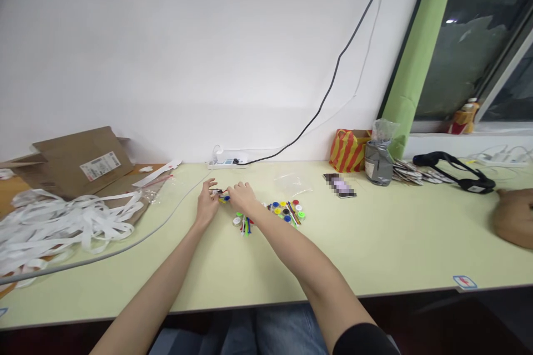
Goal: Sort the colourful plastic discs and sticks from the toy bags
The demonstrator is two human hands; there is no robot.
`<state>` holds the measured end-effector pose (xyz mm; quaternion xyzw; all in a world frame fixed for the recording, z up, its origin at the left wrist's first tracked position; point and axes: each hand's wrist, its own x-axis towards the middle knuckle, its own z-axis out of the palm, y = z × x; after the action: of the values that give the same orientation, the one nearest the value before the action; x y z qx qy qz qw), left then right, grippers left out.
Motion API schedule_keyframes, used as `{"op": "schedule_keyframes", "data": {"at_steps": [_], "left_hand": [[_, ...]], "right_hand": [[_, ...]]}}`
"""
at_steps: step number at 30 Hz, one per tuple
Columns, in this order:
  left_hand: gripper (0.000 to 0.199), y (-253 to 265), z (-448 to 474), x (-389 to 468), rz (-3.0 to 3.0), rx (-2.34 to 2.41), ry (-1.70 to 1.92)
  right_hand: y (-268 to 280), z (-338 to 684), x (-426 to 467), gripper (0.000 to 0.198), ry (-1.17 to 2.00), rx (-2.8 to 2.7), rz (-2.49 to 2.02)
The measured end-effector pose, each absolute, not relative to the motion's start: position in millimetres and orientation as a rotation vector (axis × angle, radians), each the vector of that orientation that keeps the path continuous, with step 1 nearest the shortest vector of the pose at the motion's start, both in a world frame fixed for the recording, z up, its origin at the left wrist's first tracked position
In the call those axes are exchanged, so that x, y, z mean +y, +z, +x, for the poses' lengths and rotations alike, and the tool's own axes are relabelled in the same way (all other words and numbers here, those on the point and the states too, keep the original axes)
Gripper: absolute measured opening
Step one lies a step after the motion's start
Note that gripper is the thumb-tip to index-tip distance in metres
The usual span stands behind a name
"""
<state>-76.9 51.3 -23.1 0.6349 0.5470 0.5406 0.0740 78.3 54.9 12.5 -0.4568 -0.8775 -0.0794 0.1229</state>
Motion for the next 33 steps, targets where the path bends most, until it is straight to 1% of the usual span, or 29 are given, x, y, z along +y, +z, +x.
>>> {"op": "schedule_keyframes", "data": {"at_steps": [4,8,10,14,17,19,22,25,28,30,33], "left_hand": [[0.055,-25,-78,53,1.913,1.633,1.676],[0.053,-28,-76,53,1.921,1.607,1.563],[0.05,-29,-74,53,1.915,1.585,1.502],[0.036,-28,-69,61,1.923,1.488,1.475],[0.032,-26,-64,67,1.892,1.458,1.519],[0.03,-24,-62,67,1.855,1.466,1.572],[0.026,-21,-61,62,1.809,1.516,1.652],[0.023,-16,-61,57,1.775,1.587,1.736],[0.021,-8,-62,52,1.821,1.695,1.839],[0.021,-1,-60,45,1.934,1.698,1.883],[0.034,11,-48,28,2.113,1.489,1.796]], "right_hand": [[3,83,60,0.032,-0.211,-2.495,-1.431],[6,99,61,0.039,-0.168,-2.411,-1.468],[10,106,59,0.034,-0.116,-2.404,-1.426],[16,110,55,0.024,-0.023,-2.485,-1.274],[15,104,52,0.023,0.054,-2.604,-1.073],[12,101,51,0.023,0.024,-2.643,-0.989],[7,100,50,0.026,-0.016,-2.59,-1.094],[8,106,52,0.029,0.075,-2.494,-1.254],[14,116,47,0.033,0.195,-2.349,-1.263],[19,123,37,0.035,0.262,-2.21,-1.185],[25,134,12,0.04,0.253,-2.045,-1.038]]}}
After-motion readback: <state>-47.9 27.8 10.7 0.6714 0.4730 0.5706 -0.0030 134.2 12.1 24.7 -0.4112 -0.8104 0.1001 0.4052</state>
